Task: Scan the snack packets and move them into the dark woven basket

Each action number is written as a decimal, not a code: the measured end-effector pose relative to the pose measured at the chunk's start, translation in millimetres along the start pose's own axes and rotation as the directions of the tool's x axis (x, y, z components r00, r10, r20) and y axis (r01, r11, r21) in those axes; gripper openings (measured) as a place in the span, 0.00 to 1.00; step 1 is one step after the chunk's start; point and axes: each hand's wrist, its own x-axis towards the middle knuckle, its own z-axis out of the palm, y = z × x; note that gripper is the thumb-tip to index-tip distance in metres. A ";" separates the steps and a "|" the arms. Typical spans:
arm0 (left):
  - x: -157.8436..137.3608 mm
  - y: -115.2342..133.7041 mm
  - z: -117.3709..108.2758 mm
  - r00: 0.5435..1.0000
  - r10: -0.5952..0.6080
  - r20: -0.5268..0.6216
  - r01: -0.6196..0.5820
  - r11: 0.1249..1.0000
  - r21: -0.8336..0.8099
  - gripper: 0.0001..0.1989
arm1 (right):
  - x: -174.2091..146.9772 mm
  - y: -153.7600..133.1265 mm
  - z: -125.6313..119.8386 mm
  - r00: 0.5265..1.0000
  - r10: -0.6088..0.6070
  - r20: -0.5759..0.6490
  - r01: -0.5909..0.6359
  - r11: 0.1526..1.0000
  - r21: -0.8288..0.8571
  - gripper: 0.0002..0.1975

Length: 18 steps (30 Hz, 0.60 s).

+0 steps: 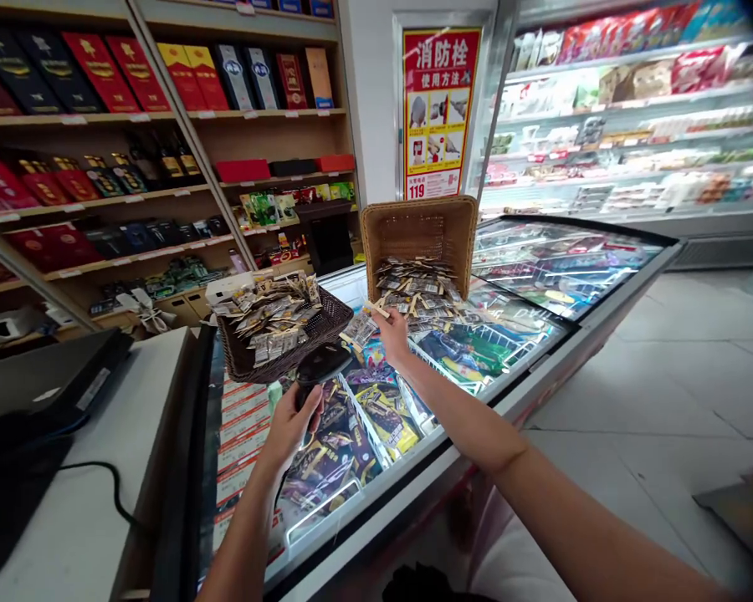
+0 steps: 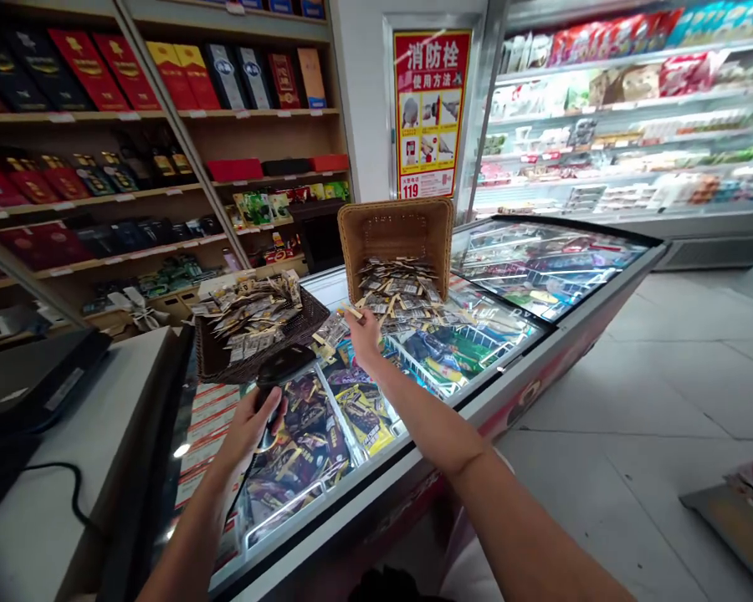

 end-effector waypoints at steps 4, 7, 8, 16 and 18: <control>2.3 -5.5 -2.3 1.000 0.001 -0.015 -0.001 1.000 -0.003 0.32 | -1.8 0.1 -1.1 1.000 0.013 0.018 -0.012 1.000 -0.028 0.20; 3.5 -8.1 -4.4 1.000 0.005 -0.011 -0.005 1.000 -0.005 0.31 | -2.9 -0.6 -2.4 1.000 0.007 0.031 -0.005 0.999 -0.052 0.17; 3.7 -8.0 -4.7 1.000 0.006 -0.005 -0.006 1.000 -0.003 0.31 | -3.1 -1.3 -2.7 0.999 0.008 0.033 -0.006 0.999 -0.053 0.16; 2.5 -2.2 -4.8 1.000 0.022 0.019 -0.023 0.998 0.059 0.31 | -4.6 -8.8 -3.5 0.998 0.062 0.023 -0.060 0.996 -0.070 0.13; 1.9 -1.7 -4.4 1.000 0.016 0.008 -0.016 0.999 0.051 0.31 | -4.3 -9.0 -3.8 0.997 0.066 0.027 -0.063 0.995 -0.079 0.14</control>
